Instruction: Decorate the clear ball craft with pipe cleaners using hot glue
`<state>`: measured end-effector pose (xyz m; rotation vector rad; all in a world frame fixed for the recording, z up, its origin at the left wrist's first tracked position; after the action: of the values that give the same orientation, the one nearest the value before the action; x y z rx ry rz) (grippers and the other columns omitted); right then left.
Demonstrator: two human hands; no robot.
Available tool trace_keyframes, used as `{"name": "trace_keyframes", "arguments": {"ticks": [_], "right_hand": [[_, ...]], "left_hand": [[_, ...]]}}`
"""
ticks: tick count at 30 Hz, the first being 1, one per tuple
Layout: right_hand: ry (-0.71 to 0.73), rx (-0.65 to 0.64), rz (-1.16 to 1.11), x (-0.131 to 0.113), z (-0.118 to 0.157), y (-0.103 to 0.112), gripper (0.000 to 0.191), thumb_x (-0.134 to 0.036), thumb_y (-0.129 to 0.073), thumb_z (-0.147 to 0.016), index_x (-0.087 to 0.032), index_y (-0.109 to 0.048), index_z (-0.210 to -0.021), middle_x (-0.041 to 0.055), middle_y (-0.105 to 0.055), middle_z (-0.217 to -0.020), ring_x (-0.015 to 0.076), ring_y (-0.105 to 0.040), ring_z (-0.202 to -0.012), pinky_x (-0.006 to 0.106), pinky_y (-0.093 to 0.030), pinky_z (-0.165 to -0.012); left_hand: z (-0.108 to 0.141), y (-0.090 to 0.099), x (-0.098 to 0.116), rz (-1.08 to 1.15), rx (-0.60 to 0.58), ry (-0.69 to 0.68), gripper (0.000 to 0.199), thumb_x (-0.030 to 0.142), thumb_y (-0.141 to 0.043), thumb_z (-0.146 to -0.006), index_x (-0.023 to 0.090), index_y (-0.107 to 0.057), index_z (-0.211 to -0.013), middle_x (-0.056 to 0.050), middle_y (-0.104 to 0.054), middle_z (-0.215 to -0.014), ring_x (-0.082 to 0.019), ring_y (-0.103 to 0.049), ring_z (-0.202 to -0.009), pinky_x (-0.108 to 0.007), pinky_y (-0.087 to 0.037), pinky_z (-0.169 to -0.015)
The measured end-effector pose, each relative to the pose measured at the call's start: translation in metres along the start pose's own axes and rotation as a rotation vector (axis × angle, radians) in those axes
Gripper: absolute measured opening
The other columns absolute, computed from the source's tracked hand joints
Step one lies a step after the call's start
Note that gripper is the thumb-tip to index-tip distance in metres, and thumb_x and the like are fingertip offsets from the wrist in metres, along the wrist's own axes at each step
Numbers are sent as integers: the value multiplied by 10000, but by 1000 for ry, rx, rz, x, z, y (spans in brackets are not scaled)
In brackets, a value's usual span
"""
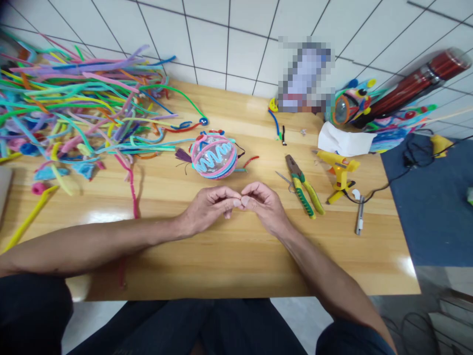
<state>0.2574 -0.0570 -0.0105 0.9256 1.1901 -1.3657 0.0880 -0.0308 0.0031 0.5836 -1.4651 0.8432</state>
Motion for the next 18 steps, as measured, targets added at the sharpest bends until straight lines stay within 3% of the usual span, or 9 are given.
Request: {"name": "trace_keyframes", "arguments": {"ticks": [4, 7, 11, 15, 18], "right_hand": [[-68, -116, -61, -5, 1, -7, 484, -572, -1006, -752, -241, -684, -893, -48, -670, -721, 123, -604, -625, 279, -529, -642], [-95, -174, -71, -7, 1, -8, 497, -566, -1013, -741, -241, -663, -876, -46, -675, -716, 128, -609, -615, 280, -526, -621], [-78, -180, -87, -8, 0, -7, 476, -534, -1010, -763, -239, -665, -908, -31, -717, -770, 119, -614, -618, 270, -525, -618], [-80, -154, -93, -8, 1, -6, 487, -525, -1018, -752, -238, -660, -915, -40, -697, -740, 120, -615, -621, 261, -517, -613], [-100, -167, -99, -5, 2, -7, 482, -518, -1013, -762, -234, -652, -905, -56, -659, -704, 112, -599, -606, 254, -520, -615]], "left_hand": [[4, -2, 11, -70, -47, -103, 297, 434, -665, -1044, 177, -738, -915, -22, -737, -834, -92, -598, -634, -235, -491, -646], [4, -6, 9, -12, -107, -60, 394, 539, -623, -1067, 181, -676, -911, -2, -673, -767, -96, -556, -622, -238, -477, -635], [2, -6, 3, 103, -104, -7, 491, 653, -585, -1061, 185, -632, -921, -9, -657, -800, -105, -561, -629, -245, -478, -614], [4, -6, 9, -45, -90, -71, 346, 490, -579, -1088, 183, -673, -960, -20, -699, -838, -111, -593, -664, -251, -499, -673], [5, -4, 18, -249, -47, -209, 219, 318, -570, -1068, 195, -693, -934, -30, -737, -834, -126, -631, -719, -263, -501, -734]]}}
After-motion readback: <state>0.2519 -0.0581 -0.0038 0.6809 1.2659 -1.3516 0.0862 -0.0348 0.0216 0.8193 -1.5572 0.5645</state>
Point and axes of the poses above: each hand's wrist, its own z-axis away from the middle knuckle, its own y-axis out of the back of the hand, x = y × z, the point moved 5 cm from there along -z, towards the middle knuckle
